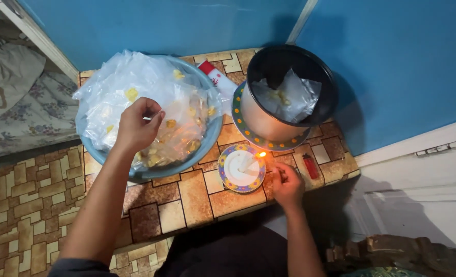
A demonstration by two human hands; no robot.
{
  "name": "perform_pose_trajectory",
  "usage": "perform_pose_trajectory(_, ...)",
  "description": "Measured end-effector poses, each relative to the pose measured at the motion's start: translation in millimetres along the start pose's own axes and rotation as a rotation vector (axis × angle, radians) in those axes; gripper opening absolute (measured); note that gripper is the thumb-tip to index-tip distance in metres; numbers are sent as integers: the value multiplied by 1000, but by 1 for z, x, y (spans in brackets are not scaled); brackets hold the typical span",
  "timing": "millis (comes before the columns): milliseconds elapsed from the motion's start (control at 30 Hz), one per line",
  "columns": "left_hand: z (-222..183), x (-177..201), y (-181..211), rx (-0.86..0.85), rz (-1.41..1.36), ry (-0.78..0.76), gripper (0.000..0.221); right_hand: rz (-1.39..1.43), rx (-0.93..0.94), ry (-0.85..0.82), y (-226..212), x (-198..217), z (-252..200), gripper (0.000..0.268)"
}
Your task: Manually filling small plastic bags with beads and sealing them using heat from a candle flame.
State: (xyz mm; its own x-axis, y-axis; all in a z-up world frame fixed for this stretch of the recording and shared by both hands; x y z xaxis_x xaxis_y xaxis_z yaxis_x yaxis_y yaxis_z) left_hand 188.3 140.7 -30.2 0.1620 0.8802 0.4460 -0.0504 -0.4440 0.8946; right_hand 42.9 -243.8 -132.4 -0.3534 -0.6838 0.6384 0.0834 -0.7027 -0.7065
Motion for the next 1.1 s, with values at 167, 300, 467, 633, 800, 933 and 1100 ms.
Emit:
perform_pose_trajectory(167, 3, -5, -19, -53, -35, -14, 28, -166, 102, 38, -44, 4, 3, 11)
perform_pose_trajectory(300, 5, -3, -15, -54, -31, -10, 11, -221, 157, 99, -35, 0, 2, 10)
perform_pose_trajectory(467, -5, -5, 9, -96, -174, -24, 8, -189, 187, 109, -47, 5, 2, 9)
perform_pose_trajectory(633, -11, -4, 33, -126, -173, -44, 10, -142, 220, 101, -49, 7, 3, 7)
perform_pose_trajectory(800, -18, -7, 41, -141, -242, -65, 17, -122, 289, 94, -50, 7, 2, 6)
perform_pose_trajectory(933, -24, -9, 48, -104, -190, -66, 18, -82, 306, 93, -44, 7, -2, 4)
perform_pose_trajectory(1100, -30, -18, 44, -97, -275, -38, 13, 18, 354, 71, -42, -10, -33, 8)
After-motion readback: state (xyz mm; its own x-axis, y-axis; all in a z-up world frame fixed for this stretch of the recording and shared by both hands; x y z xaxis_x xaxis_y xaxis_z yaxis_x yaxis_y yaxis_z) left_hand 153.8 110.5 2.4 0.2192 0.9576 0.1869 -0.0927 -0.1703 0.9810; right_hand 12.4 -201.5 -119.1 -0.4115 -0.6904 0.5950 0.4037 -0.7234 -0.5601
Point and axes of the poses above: each hand's wrist, its own z-axis towards the middle knuckle, its own x-axis out of the back of the hand, y = z × x, the point moved 5 cm from there along z, towards the middle knuckle, and after that the axes turned 14 degrees about -y, right-handed, at the moved point
